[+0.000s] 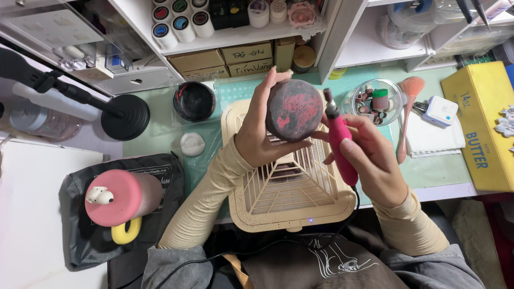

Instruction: The person holds a round dark object in one hand and grinds its surface with a pink electric rotary tool, rotating the object to work different areas over a small dust-collecting fan. They then set the rotary tool down and use a soft brush to sweep dust off the object.

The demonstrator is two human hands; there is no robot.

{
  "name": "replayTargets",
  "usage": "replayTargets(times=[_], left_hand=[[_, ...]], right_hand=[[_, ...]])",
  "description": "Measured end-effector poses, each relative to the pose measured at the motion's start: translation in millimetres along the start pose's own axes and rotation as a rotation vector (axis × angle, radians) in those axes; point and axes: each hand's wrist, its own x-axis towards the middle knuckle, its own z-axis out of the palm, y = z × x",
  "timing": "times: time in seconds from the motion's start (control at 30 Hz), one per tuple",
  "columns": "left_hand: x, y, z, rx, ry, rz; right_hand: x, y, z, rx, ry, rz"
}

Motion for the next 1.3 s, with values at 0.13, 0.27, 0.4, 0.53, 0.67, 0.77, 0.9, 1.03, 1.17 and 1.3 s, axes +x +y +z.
replayTargets(times=[0.13,0.27,0.4,0.53,0.67,0.77,0.9,1.03,1.17,1.3], left_hand=[[4,2,-3,0.245,-0.022,0.115],[5,6,-4,0.409,0.043,0.071],[5,8,-4,0.442,0.131,0.121],[2,9,-9,0.469,0.173,0.112],[1,10,-9,0.485,0.198,0.097],[1,12,-12,0.501,0.192,0.105],[1,13,-13,0.509,0.194,0.095],[0,13,-12,0.531,0.191,0.094],[0,12,-13,0.51,0.198,0.083],[0,12,-12,0.525,0.202,0.092]], right_hand=[[4,-2,-6,0.033,-0.003,-0.004],[6,-7,-10,0.02,-0.058,-0.038],[0,-13,-9,-0.292,0.004,-0.105],[-8,-13,-4,-0.896,0.071,-0.128],[-8,-10,-2,-0.932,0.075,-0.393],[-7,-8,-2,-0.924,0.029,-0.421],[-7,-7,-2,-0.905,0.008,-0.397],[-7,-4,0,-0.901,0.013,-0.42],[-9,-5,1,-0.88,-0.003,-0.382],[-8,-5,1,-0.879,-0.006,-0.396]])
